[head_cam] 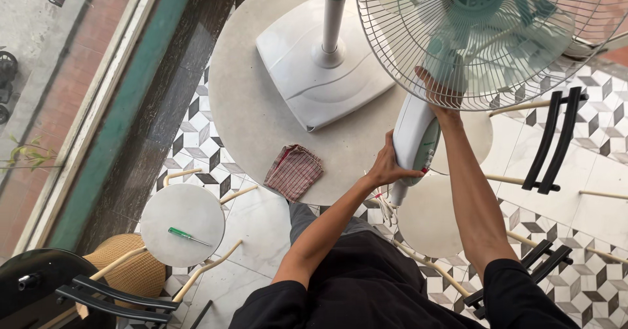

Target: The person disassembles a standing electric fan by removing the base, unscrewing the front cap, detaching the fan blades, and removing the front grille. They then use a screwdriver to loosen screws on the fan's motor housing.

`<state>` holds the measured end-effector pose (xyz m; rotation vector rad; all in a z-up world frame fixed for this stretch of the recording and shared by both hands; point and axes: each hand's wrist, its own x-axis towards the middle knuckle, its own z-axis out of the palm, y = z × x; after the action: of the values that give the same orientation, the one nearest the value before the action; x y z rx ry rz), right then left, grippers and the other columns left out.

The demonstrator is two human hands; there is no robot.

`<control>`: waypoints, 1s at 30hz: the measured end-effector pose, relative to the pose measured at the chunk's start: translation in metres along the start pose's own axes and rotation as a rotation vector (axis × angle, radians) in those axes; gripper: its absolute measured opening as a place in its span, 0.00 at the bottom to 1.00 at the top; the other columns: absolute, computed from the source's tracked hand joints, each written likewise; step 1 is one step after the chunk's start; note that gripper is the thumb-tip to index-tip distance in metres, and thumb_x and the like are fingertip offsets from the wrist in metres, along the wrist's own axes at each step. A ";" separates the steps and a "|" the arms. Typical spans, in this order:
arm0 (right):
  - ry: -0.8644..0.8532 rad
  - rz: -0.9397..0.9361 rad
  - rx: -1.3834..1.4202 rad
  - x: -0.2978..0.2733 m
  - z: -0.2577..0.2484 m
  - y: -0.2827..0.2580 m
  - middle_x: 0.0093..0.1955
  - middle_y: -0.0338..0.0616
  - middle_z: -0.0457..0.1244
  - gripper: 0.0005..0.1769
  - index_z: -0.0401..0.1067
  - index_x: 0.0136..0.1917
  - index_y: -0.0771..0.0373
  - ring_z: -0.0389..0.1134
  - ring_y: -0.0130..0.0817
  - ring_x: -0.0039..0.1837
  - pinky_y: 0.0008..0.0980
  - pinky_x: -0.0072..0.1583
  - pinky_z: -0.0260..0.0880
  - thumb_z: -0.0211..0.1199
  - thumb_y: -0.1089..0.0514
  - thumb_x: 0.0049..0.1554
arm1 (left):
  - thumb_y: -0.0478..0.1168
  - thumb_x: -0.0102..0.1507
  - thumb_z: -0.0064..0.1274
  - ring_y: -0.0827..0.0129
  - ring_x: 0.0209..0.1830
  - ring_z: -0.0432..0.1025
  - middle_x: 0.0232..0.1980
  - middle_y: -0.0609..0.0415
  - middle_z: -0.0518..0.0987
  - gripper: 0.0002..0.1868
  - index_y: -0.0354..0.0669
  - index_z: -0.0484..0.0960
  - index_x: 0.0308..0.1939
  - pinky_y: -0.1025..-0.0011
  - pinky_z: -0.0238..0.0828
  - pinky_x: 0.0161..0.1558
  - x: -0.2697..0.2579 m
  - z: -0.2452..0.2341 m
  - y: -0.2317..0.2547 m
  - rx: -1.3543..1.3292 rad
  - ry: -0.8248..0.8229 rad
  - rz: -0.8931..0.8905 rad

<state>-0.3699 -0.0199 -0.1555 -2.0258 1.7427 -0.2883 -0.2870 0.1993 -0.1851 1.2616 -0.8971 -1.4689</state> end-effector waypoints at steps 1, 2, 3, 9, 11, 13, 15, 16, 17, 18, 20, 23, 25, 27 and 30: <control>0.007 -0.023 -0.005 -0.001 0.001 0.001 0.63 0.61 0.64 0.41 0.65 0.69 0.68 0.66 0.62 0.63 0.56 0.62 0.67 0.72 0.34 0.60 | 0.59 0.39 0.75 0.40 0.62 0.74 0.62 0.27 0.74 0.74 0.34 0.42 0.75 0.53 0.70 0.66 0.001 0.005 -0.003 -0.004 0.002 -0.011; 0.013 -0.046 -0.010 -0.002 0.003 0.003 0.64 0.61 0.64 0.41 0.64 0.69 0.68 0.65 0.62 0.64 0.56 0.62 0.67 0.73 0.35 0.61 | 0.59 0.39 0.75 0.40 0.62 0.74 0.63 0.27 0.73 0.74 0.34 0.42 0.75 0.53 0.70 0.67 0.001 0.009 -0.007 -0.008 0.004 -0.023; 0.021 -0.069 -0.015 -0.003 0.004 0.005 0.65 0.62 0.63 0.41 0.64 0.69 0.69 0.64 0.63 0.64 0.56 0.63 0.66 0.74 0.36 0.61 | 0.59 0.39 0.75 0.40 0.62 0.74 0.63 0.27 0.73 0.74 0.34 0.42 0.75 0.53 0.70 0.66 0.000 0.011 -0.011 -0.013 0.007 -0.028; -0.031 -0.017 0.068 -0.003 0.016 0.013 0.65 0.63 0.62 0.48 0.60 0.72 0.72 0.64 0.61 0.65 0.53 0.63 0.66 0.74 0.35 0.55 | 0.59 0.39 0.76 0.38 0.63 0.73 0.64 0.25 0.73 0.74 0.35 0.42 0.75 0.52 0.69 0.66 0.001 0.021 -0.029 -0.012 0.009 -0.084; -0.077 0.017 0.028 0.000 0.021 0.019 0.65 0.62 0.63 0.47 0.61 0.71 0.71 0.65 0.60 0.66 0.53 0.65 0.66 0.73 0.35 0.56 | 0.60 0.39 0.75 0.39 0.62 0.73 0.64 0.26 0.72 0.75 0.35 0.41 0.75 0.53 0.70 0.65 0.002 0.021 -0.030 -0.005 -0.013 -0.127; -0.119 0.065 -0.005 0.004 0.030 0.027 0.66 0.63 0.63 0.49 0.60 0.72 0.72 0.64 0.61 0.67 0.53 0.67 0.66 0.73 0.34 0.56 | 0.62 0.37 0.73 0.39 0.60 0.75 0.62 0.26 0.74 0.75 0.35 0.42 0.74 0.54 0.72 0.63 0.006 0.020 -0.029 0.053 -0.054 -0.236; -0.157 0.129 -0.037 0.008 0.041 0.039 0.68 0.65 0.61 0.54 0.56 0.74 0.74 0.63 0.61 0.69 0.52 0.69 0.64 0.72 0.31 0.55 | 0.63 0.36 0.73 0.39 0.59 0.75 0.61 0.27 0.75 0.75 0.35 0.43 0.73 0.54 0.73 0.62 0.009 0.018 -0.030 0.084 -0.073 -0.301; -0.172 0.125 -0.066 0.011 0.048 0.045 0.70 0.67 0.59 0.55 0.55 0.75 0.75 0.60 0.63 0.70 0.53 0.70 0.62 0.71 0.31 0.56 | 0.63 0.36 0.73 0.39 0.59 0.75 0.61 0.27 0.75 0.75 0.35 0.43 0.73 0.54 0.74 0.61 0.011 0.017 -0.032 0.086 -0.072 -0.314; -0.188 0.123 -0.096 0.012 0.056 0.052 0.72 0.70 0.56 0.56 0.53 0.76 0.77 0.58 0.65 0.71 0.53 0.71 0.59 0.70 0.30 0.58 | 0.64 0.36 0.73 0.39 0.59 0.75 0.61 0.26 0.75 0.75 0.34 0.43 0.73 0.55 0.74 0.61 0.011 0.017 -0.034 0.086 -0.072 -0.328; -0.204 0.121 -0.126 0.014 0.061 0.058 0.74 0.72 0.54 0.58 0.51 0.77 0.78 0.56 0.67 0.73 0.54 0.72 0.56 0.70 0.29 0.59 | 0.64 0.36 0.73 0.39 0.59 0.75 0.62 0.27 0.75 0.75 0.35 0.43 0.73 0.54 0.74 0.60 0.011 0.017 -0.038 0.109 -0.072 -0.332; -0.225 0.195 -0.103 0.016 0.073 0.067 0.75 0.71 0.54 0.60 0.50 0.78 0.77 0.55 0.65 0.75 0.52 0.73 0.56 0.68 0.29 0.56 | 0.64 0.37 0.74 0.39 0.60 0.75 0.62 0.27 0.74 0.75 0.35 0.43 0.73 0.53 0.73 0.60 0.013 0.015 -0.046 0.153 -0.069 -0.337; -0.208 0.166 -0.074 0.014 0.083 0.076 0.74 0.73 0.54 0.59 0.51 0.77 0.77 0.54 0.67 0.74 0.53 0.72 0.55 0.69 0.29 0.56 | 0.64 0.35 0.78 0.39 0.58 0.74 0.60 0.27 0.74 0.81 0.35 0.38 0.75 0.54 0.71 0.62 0.019 0.010 -0.051 0.142 -0.130 -0.408; -0.209 0.140 -0.067 0.013 0.086 0.079 0.73 0.73 0.55 0.57 0.54 0.75 0.77 0.56 0.67 0.73 0.54 0.71 0.57 0.70 0.30 0.56 | 0.61 0.30 0.74 0.43 0.52 0.79 0.59 0.33 0.74 0.77 0.42 0.46 0.74 0.53 0.78 0.53 0.029 -0.021 -0.056 0.197 -0.400 -0.563; -0.245 0.152 -0.074 0.011 0.086 0.083 0.71 0.70 0.59 0.53 0.59 0.74 0.75 0.60 0.65 0.71 0.55 0.70 0.61 0.68 0.30 0.55 | 0.60 0.33 0.70 0.48 0.47 0.83 0.54 0.36 0.82 0.59 0.38 0.67 0.63 0.53 0.80 0.48 0.043 -0.073 -0.059 0.367 -0.504 -0.677; -0.222 0.062 -0.079 0.009 0.085 0.085 0.69 0.69 0.61 0.51 0.60 0.72 0.75 0.62 0.65 0.69 0.55 0.68 0.63 0.69 0.31 0.55 | 0.54 0.56 0.65 0.46 0.54 0.76 0.53 0.40 0.82 0.33 0.34 0.74 0.56 0.51 0.73 0.55 0.073 -0.135 -0.030 0.476 0.436 -0.586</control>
<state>-0.4054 -0.0206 -0.2708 -1.9689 1.6972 0.0251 -0.1601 0.1443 -0.2589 2.2414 -0.6177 -1.3493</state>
